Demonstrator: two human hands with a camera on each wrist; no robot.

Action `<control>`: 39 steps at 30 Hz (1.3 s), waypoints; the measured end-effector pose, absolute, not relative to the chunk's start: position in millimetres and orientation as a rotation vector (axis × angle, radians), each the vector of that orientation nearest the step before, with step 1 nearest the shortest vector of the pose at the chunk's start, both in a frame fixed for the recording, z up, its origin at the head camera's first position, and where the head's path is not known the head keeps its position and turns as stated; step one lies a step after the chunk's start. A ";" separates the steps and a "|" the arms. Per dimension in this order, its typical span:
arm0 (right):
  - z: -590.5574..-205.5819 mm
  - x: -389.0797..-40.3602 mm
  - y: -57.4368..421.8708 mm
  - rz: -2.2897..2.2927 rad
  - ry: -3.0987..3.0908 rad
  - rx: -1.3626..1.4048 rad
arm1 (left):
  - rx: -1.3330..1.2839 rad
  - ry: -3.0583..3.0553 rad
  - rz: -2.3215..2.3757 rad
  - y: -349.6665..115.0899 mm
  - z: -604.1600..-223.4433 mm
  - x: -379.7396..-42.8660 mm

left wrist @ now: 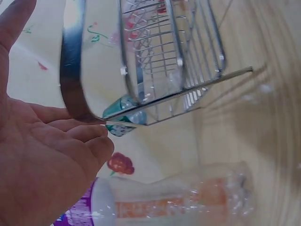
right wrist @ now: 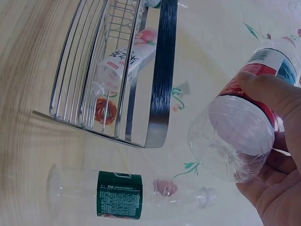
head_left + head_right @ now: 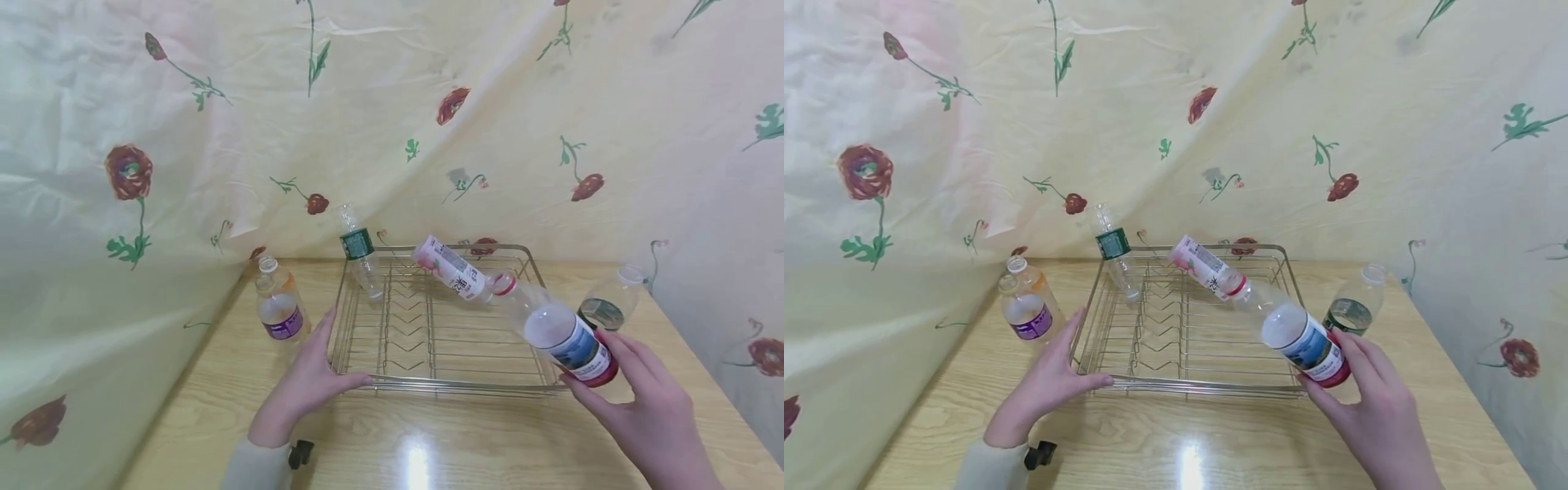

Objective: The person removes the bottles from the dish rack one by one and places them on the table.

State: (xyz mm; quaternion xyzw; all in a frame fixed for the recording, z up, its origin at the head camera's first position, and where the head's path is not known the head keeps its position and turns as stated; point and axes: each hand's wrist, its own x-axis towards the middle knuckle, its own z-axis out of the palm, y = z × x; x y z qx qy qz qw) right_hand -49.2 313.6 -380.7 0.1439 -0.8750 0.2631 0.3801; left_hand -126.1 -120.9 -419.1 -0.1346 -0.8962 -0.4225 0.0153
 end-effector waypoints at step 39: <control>-419.2 -29.1 347.2 1.046 -2.311 -0.400 | -0.278 -2.818 -1.459 -127.2 -438.6 -129.8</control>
